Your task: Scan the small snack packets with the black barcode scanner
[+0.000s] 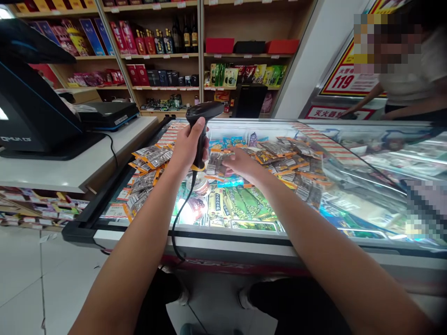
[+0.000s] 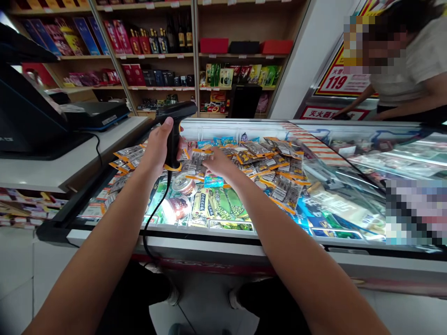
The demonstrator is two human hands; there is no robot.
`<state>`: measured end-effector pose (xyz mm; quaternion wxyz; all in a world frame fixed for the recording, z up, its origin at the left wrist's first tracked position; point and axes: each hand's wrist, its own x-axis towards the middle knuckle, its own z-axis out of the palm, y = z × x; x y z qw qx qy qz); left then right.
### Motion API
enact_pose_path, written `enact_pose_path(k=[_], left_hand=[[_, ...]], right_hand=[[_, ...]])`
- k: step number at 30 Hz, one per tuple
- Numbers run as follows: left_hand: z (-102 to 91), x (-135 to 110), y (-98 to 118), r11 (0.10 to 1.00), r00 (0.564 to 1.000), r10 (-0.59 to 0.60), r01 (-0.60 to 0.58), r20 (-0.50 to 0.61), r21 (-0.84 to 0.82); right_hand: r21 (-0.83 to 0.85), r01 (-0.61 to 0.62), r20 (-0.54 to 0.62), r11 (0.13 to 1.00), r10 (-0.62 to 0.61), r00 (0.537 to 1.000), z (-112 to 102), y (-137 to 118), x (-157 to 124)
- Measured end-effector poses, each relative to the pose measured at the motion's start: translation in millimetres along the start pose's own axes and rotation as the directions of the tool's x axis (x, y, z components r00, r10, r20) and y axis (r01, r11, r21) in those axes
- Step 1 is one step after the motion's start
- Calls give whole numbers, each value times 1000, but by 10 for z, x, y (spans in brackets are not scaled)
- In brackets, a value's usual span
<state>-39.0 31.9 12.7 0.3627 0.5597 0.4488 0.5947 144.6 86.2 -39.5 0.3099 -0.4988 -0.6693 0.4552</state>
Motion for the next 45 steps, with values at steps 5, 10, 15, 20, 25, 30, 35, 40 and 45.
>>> enact_pose_path(k=[5,10,15,20,25,30,35,40,45], left_hand=[[16,-8,-66,998,994,-66,67,84,-15],[49,-47,-139,982,972,-185,187,143,-3],[128,-101,-130,977,948,-212,215,238,13],[161,-126,-118,977,942,-210,215,263,9],[149,-135,-116,982,938,-184,189,295,13],[146,-130,-122,983,938,-181,184,295,17],[106,-91,-149,987,958,-161,160,237,24],[-49,-2,-101,982,993,-111,103,47,159],[-357,120,65,970,989,-84,109,-121,217]], right_hand=[[-102,103,-290,989,-129,948,-334,-55,57],[-382,153,-451,912,-328,830,-476,-64,67],[-422,131,-445,897,-331,832,-497,-16,81],[-433,137,-434,891,-339,834,-496,-26,87],[-427,145,-427,892,-341,837,-491,-21,88],[-438,163,-432,884,-366,825,-488,-7,103],[-381,106,-419,918,-273,866,-490,-36,98],[-549,24,-340,835,-250,907,-431,5,77],[-837,-20,-315,547,-450,836,-240,107,66]])
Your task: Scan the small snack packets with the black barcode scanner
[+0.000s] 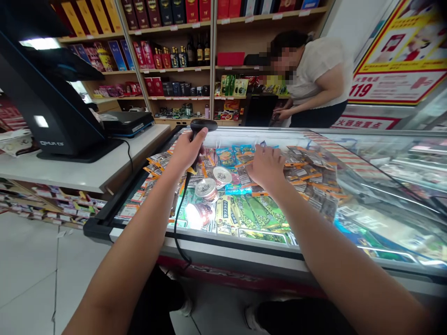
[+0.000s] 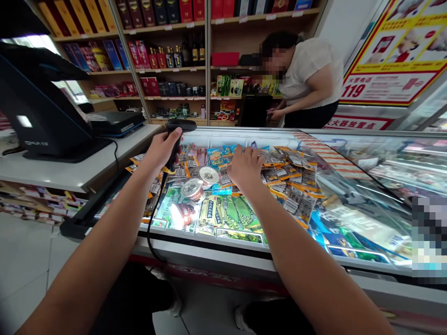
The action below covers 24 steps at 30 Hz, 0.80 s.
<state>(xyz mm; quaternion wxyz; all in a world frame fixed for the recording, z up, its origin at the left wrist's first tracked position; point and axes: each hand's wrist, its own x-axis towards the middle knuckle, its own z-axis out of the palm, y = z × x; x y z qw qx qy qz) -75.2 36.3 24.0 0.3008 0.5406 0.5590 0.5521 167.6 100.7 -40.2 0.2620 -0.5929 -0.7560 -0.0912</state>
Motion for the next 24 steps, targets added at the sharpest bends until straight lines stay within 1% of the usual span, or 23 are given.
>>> enact_pose_path(k=[1,3,5,6,7,9,12,14,16,17,19,21,24], left_hand=[[-77,28,8,1000,1000,7,-7,-19,-10],[-226,75,-12,998,999,36,-37,-35,-41],[-352,97,-75,994,997,65,-67,-28,-84],[-401,95,-115,990,997,77,-80,-25,-115],[-440,82,-153,984,996,86,-89,-26,-154],[-485,30,-209,966,995,93,-101,-46,-239],[-496,-77,-216,930,990,114,-134,-77,-342],[-483,-136,-190,911,989,133,-147,-62,-385],[-460,-170,-169,904,991,133,-136,-36,-406],[-446,-177,-166,903,992,123,-124,-27,-412],[-412,-179,-176,900,994,106,-101,-11,-425],[-374,-176,-196,893,994,105,-90,11,-440],[-314,-184,-216,888,995,87,-57,45,-456]], right_hand=[[-12,42,-9,999,-42,999,18,-46,-24],[41,154,20,987,-155,988,38,-169,-79],[182,282,69,942,-298,952,49,-324,-147],[270,324,91,906,-359,929,55,-408,-185],[356,347,110,868,-407,907,63,-493,-221],[484,347,140,804,-463,875,89,-659,-276],[539,354,194,764,-522,831,155,-880,-260],[516,359,259,777,-541,800,218,-1005,-189],[473,351,321,809,-529,786,285,-1108,-108],[449,348,336,823,-516,788,311,-1149,-76],[409,343,331,846,-487,808,334,-1199,-44],[388,316,348,866,-455,820,302,-1189,-46],[440,197,438,876,-400,805,173,-1052,-51]])
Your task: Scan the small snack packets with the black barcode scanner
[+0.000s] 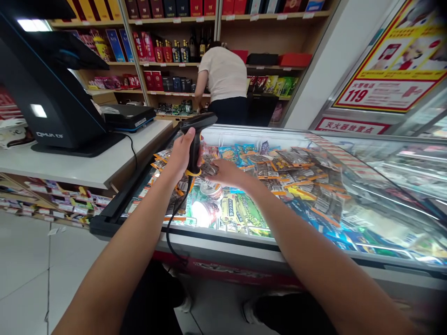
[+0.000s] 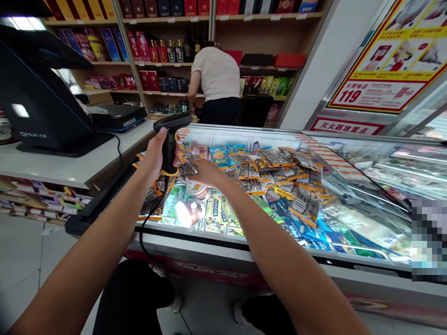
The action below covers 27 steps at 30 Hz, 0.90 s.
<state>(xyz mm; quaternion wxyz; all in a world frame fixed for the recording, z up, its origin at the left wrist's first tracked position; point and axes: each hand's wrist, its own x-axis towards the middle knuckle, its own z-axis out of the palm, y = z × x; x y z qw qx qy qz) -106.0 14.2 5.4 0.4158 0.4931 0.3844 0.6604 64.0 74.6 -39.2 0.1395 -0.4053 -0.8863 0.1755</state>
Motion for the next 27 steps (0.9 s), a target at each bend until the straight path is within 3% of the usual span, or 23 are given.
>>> enact_pose_path(k=[3,6,9,11,22,27], left_hand=[[53,-16,-34,998,998,-58,59,19,-17],[90,-21,-97,994,991,-95,100,96,-45],[103,-17,-194,989,975,-136,143,175,-30],[105,-20,-252,986,966,-167,169,196,5],[164,-64,-245,977,945,-212,202,248,64],[154,-65,-240,978,951,-207,191,232,90]], right_hand=[[201,-65,2,977,66,998,-194,141,-93],[405,-126,-111,906,186,976,-349,287,-100],[564,-113,-301,818,331,894,-419,384,-60],[618,-90,-361,781,384,850,-427,422,-39],[623,-121,-355,773,416,837,-447,404,-55],[536,-144,-382,832,391,837,-450,414,-60]])
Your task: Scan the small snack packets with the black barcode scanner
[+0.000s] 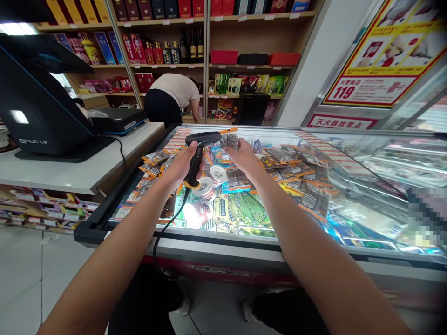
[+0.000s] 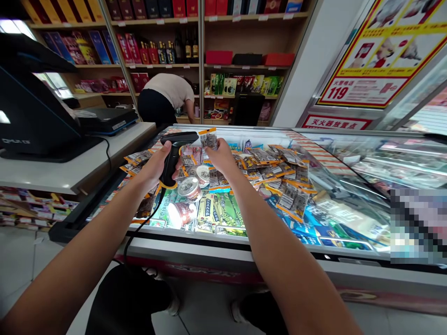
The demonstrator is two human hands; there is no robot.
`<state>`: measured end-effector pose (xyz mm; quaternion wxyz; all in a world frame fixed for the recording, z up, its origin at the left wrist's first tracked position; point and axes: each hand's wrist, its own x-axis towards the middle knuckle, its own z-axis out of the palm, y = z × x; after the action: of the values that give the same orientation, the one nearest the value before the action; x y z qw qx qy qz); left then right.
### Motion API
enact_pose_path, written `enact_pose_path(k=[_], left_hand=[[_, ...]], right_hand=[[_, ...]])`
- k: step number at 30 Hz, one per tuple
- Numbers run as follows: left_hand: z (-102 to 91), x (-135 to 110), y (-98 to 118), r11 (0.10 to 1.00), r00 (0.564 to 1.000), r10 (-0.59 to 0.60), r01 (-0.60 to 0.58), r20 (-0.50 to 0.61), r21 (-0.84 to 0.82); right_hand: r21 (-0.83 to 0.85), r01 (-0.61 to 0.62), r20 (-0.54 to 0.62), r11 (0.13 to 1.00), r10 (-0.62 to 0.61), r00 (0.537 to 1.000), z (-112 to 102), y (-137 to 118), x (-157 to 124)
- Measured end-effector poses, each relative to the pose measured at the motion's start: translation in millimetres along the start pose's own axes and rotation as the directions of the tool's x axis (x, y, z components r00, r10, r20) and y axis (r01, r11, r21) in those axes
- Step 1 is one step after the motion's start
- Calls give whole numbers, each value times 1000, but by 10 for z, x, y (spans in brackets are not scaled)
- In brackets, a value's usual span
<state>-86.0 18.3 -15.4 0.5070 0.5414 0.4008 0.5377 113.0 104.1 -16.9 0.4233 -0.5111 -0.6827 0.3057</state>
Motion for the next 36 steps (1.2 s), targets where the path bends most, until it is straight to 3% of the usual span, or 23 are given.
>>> enact_pose_path(k=[3,6,10,13,15,17,22,26,30,33,36], left_hand=[[-28,2,27,1000,999,27,-27,-29,-7],[-58,7,94,998,991,38,-43,-127,-36],[-96,22,166,996,953,2,-28,-304,-82],[-113,25,175,995,929,-13,-24,-371,-94],[-116,21,174,995,923,-15,-23,-383,-94],[-116,17,173,995,923,-14,-24,-384,-93],[-145,31,144,993,931,-7,-36,-366,-110],[-147,39,118,993,937,-3,-38,-350,-110],[-99,22,140,995,940,14,-47,-341,-90],[-74,17,155,995,941,11,-42,-338,-86],[-75,23,148,997,944,1,-28,-330,-76]], right_hand=[[-161,-25,-26,987,21,999,-32,82,35],[-397,-39,-59,917,17,998,-70,223,75],[-625,104,-90,773,-204,975,-16,303,33],[-635,345,108,691,-363,926,198,192,-86],[-551,504,294,665,-410,863,408,94,-163],[-466,559,403,686,-397,824,614,29,-200],[-482,474,501,737,-212,839,836,43,-110],[-544,502,468,672,-254,846,754,110,-23],[-579,470,475,666,-193,858,647,155,5],[-550,465,436,694,-236,868,563,168,1],[-451,363,280,815,-257,925,459,155,-2]])
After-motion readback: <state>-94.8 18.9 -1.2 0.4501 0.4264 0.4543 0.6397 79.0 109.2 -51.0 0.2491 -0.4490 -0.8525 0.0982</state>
